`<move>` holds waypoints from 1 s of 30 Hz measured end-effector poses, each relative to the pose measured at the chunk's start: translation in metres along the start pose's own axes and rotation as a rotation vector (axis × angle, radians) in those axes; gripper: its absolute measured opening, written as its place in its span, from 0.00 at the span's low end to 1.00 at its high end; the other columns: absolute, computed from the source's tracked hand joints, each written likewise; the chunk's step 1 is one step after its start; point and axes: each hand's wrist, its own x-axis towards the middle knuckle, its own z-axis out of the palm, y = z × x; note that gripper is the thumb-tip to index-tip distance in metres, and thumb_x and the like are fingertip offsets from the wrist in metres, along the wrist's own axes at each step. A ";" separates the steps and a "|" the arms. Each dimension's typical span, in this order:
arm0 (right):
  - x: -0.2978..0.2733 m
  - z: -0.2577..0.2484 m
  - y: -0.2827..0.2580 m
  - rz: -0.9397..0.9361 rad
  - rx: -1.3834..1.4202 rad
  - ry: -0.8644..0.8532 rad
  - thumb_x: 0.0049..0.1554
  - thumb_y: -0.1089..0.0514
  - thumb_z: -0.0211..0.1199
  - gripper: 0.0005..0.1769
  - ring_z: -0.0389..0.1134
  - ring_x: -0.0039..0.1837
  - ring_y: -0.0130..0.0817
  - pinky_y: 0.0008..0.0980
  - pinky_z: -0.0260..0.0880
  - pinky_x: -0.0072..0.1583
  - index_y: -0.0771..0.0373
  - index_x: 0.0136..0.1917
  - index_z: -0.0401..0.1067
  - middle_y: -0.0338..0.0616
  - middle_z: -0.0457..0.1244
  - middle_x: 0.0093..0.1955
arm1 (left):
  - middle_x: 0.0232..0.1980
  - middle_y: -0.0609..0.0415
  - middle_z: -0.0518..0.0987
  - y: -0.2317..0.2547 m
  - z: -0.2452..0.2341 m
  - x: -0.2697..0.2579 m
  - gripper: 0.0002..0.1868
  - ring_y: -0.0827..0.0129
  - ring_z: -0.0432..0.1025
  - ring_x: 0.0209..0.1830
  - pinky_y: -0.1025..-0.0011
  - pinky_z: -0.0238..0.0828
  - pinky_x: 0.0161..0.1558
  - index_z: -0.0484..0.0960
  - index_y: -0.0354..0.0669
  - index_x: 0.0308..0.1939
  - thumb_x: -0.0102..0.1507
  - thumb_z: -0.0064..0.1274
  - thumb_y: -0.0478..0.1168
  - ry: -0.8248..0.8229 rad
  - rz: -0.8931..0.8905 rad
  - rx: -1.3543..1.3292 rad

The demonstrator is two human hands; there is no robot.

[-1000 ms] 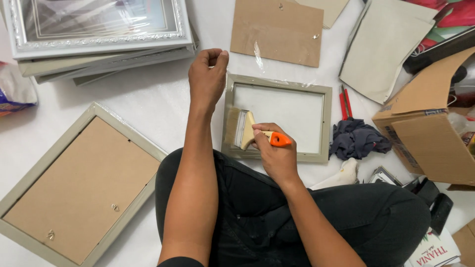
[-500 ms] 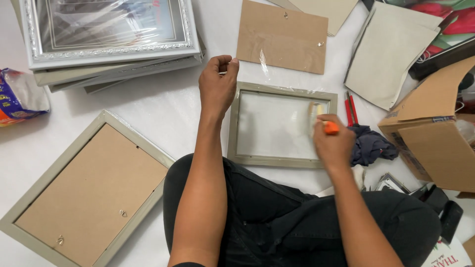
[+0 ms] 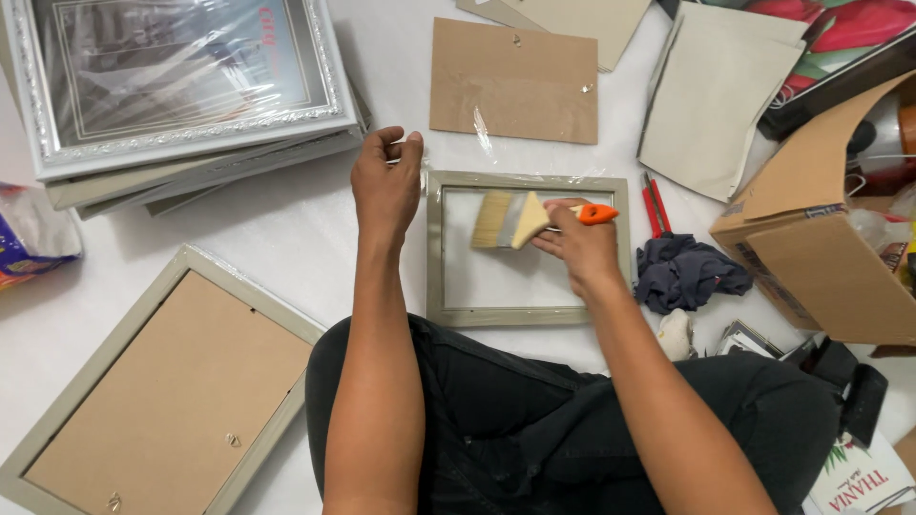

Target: Cleaning a picture frame by brushing away dust and wiping the glass with a cloth

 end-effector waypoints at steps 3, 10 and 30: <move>0.015 -0.049 -0.008 -0.071 -0.098 0.088 0.56 0.60 0.61 0.16 0.76 0.43 0.47 0.41 0.82 0.48 0.68 0.56 0.71 0.58 0.66 0.44 | 0.42 0.49 0.84 -0.002 -0.003 0.001 0.27 0.66 0.79 0.37 0.65 0.78 0.39 0.79 0.34 0.58 0.63 0.56 0.52 -0.004 0.004 -0.018; 0.011 -0.129 -0.064 -0.385 -0.800 0.230 0.64 0.63 0.55 0.10 0.64 0.37 0.31 0.32 0.67 0.39 0.61 0.53 0.77 0.44 0.66 0.40 | 0.46 0.50 0.83 0.006 -0.003 -0.006 0.23 0.68 0.79 0.41 0.73 0.78 0.42 0.78 0.35 0.57 0.65 0.51 0.48 0.006 -0.014 0.084; 0.129 -0.176 0.014 -0.174 -1.374 0.218 0.53 0.50 0.67 0.21 0.58 0.67 0.69 0.59 0.64 0.66 0.52 0.60 0.80 0.57 0.52 0.63 | 0.61 0.38 0.72 -0.100 0.019 0.030 0.24 0.37 0.70 0.61 0.47 0.78 0.52 0.81 0.46 0.63 0.61 0.59 0.39 -0.269 0.100 1.028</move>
